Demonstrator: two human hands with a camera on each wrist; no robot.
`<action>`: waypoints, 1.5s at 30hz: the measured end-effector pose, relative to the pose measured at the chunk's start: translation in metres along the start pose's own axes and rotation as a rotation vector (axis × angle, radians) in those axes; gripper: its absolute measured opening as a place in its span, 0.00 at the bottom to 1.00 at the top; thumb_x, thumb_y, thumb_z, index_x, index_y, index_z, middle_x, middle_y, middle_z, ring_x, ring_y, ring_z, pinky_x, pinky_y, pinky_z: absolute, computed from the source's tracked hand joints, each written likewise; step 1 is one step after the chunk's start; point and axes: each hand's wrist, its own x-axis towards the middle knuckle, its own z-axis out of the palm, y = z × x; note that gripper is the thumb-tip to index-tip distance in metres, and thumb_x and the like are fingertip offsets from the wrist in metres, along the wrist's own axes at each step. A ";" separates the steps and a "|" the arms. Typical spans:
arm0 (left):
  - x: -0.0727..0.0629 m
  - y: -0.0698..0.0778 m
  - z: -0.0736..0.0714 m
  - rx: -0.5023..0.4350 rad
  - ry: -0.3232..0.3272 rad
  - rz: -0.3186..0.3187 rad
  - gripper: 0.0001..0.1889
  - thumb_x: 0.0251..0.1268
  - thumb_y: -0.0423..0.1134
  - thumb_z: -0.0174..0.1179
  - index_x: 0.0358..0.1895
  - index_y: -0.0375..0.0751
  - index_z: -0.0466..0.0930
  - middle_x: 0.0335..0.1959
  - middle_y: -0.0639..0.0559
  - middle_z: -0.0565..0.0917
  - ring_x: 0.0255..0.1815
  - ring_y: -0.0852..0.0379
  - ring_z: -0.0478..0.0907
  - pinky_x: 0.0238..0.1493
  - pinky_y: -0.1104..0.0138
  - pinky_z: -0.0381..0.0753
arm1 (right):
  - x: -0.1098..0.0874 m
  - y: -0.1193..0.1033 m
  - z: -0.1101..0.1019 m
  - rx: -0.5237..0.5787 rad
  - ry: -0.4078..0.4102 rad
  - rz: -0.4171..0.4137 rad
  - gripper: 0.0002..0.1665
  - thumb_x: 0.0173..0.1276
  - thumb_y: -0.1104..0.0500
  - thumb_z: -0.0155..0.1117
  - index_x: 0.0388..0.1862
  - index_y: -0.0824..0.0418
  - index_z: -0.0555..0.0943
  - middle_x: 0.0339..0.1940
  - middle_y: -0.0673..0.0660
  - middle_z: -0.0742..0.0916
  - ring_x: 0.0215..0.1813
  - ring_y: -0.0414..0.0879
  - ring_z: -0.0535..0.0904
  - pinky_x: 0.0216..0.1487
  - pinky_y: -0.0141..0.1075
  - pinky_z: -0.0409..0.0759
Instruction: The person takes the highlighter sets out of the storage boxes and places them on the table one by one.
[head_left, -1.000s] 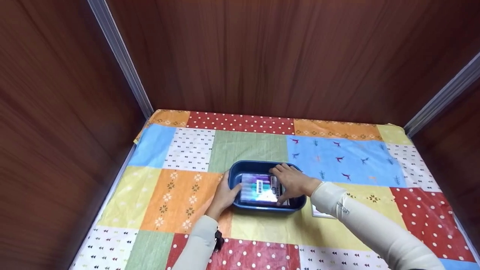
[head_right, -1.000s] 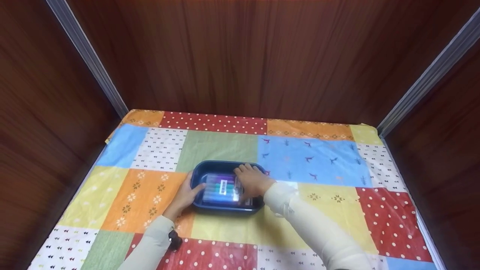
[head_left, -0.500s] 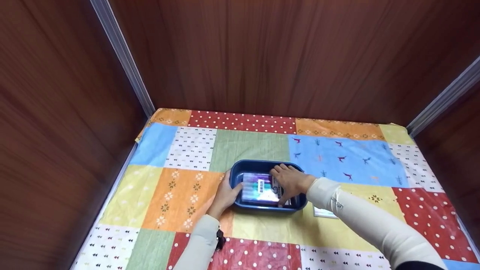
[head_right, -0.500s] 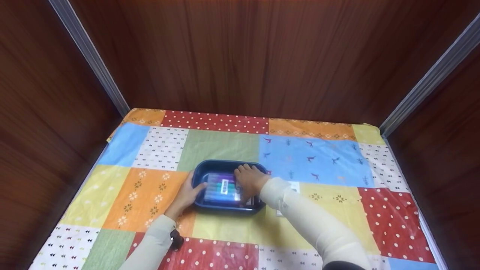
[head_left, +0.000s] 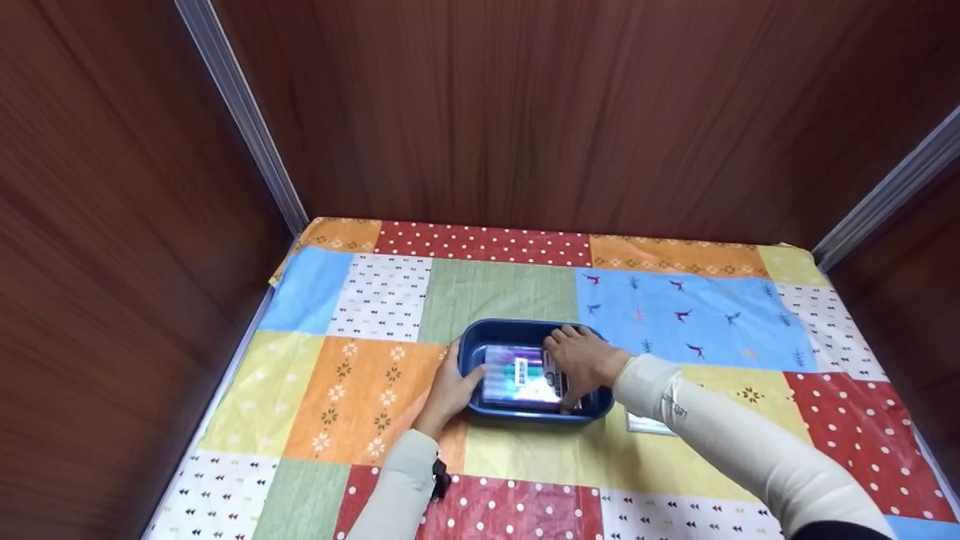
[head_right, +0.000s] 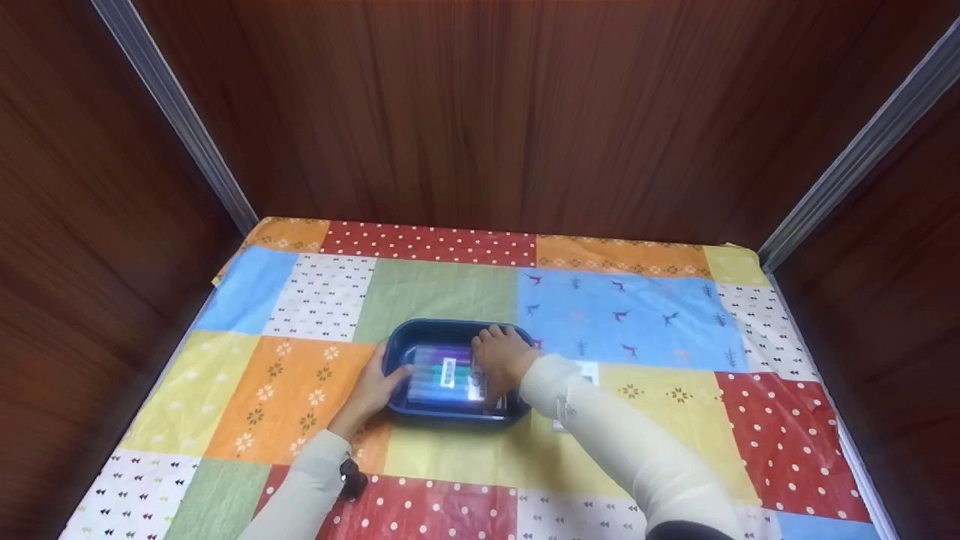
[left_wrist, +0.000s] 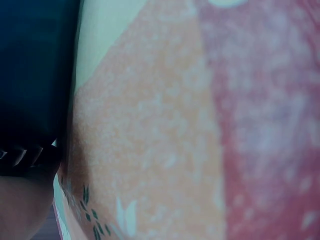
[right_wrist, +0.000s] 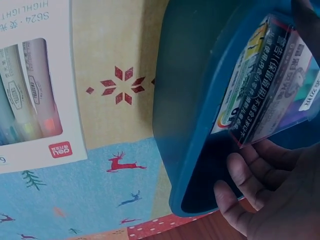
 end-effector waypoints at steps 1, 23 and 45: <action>0.000 0.000 0.000 -0.001 -0.001 0.002 0.34 0.67 0.34 0.62 0.74 0.32 0.61 0.67 0.29 0.74 0.64 0.36 0.75 0.69 0.45 0.73 | 0.000 0.000 0.000 0.000 -0.003 0.003 0.61 0.31 0.29 0.83 0.58 0.64 0.72 0.51 0.61 0.80 0.56 0.57 0.74 0.62 0.55 0.75; 0.000 0.004 0.003 -0.055 -0.008 -0.092 0.39 0.65 0.36 0.63 0.78 0.41 0.57 0.70 0.31 0.73 0.66 0.38 0.74 0.70 0.46 0.71 | -0.010 0.004 0.006 0.245 0.051 0.009 0.56 0.36 0.45 0.86 0.62 0.73 0.74 0.57 0.67 0.81 0.59 0.61 0.77 0.66 0.49 0.77; -0.002 0.003 0.000 -0.063 -0.005 -0.073 0.37 0.67 0.35 0.61 0.77 0.34 0.57 0.74 0.31 0.67 0.74 0.34 0.66 0.76 0.45 0.64 | -0.023 0.005 0.004 0.362 0.232 0.003 0.58 0.33 0.46 0.86 0.61 0.73 0.73 0.53 0.65 0.78 0.52 0.55 0.77 0.59 0.48 0.81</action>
